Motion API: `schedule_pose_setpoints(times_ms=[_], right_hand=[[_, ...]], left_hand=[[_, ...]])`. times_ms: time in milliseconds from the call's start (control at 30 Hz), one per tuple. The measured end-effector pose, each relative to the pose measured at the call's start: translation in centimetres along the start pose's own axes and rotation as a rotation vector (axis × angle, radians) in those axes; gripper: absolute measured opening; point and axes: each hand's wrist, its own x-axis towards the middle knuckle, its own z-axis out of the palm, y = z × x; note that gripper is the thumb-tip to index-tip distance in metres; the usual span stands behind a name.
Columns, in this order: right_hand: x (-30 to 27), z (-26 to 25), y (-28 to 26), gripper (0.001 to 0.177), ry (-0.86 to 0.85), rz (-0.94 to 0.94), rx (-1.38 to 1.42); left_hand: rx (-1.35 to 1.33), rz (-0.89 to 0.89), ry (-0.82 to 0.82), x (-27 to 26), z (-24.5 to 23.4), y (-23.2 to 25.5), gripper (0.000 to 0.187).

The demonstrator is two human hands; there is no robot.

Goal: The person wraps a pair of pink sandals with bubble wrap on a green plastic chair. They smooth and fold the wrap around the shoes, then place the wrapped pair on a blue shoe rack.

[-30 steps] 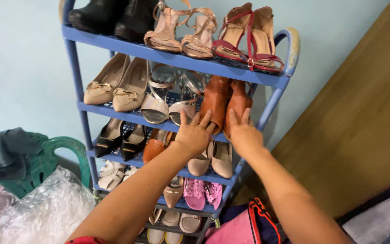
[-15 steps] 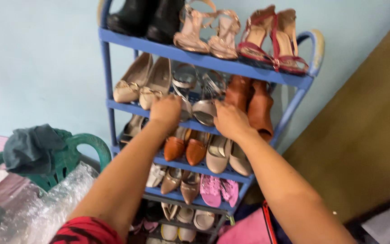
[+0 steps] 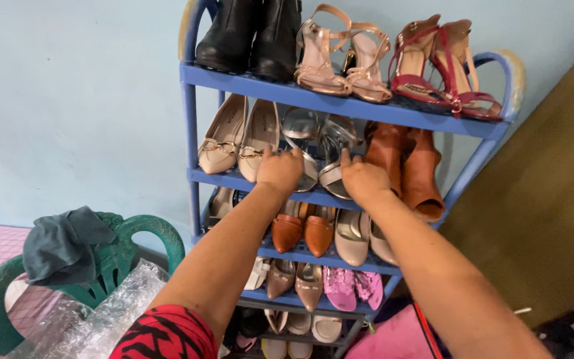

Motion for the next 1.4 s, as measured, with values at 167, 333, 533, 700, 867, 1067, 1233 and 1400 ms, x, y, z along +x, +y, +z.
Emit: schedule_pose_setpoints(times_ms=[167,333,533,700,867,1067,1233,1400], right_hand=[[-0.5,-0.3,-0.5,0.057,-0.011,-0.035,-0.093],[-1.3,-0.1,-1.5,0.055,-0.041,0.056,-0.021],[-1.1,-5.4,-0.1,0.082,-0.032,-0.005,0.483],[-0.3,-9.6,-6.6,0.069,-0.040,0.067,0.799],[3.6,-9.6,-14.2,0.097,0.028,-0.275,0.739],[5.4,-8.7,-14.9,0.114,-0.094,-0.213,0.706],[3.3,-9.8,-14.8,0.107,-0.117,-0.134,0.748],[2.6,-10.0,-15.4,0.106,-0.136,-0.131,0.721]], left_hand=[[-0.020,0.032,-0.015,-0.3,-0.4,-0.3,0.022],[0.014,0.021,-0.058,-1.4,-1.9,0.6,0.025],[-0.057,0.000,-0.121,-4.6,-5.6,-4.1,0.046],[-0.116,-0.013,0.049,-6.1,-8.1,-11.7,0.081],[0.032,0.022,-0.333,-4.8,-8.1,-12.7,0.117],[0.047,0.061,-0.360,-3.6,-8.0,-13.9,0.088],[0.005,0.139,-0.291,-4.6,-7.5,-14.1,0.087],[0.045,0.146,-0.230,-6.2,-7.0,-13.3,0.096]])
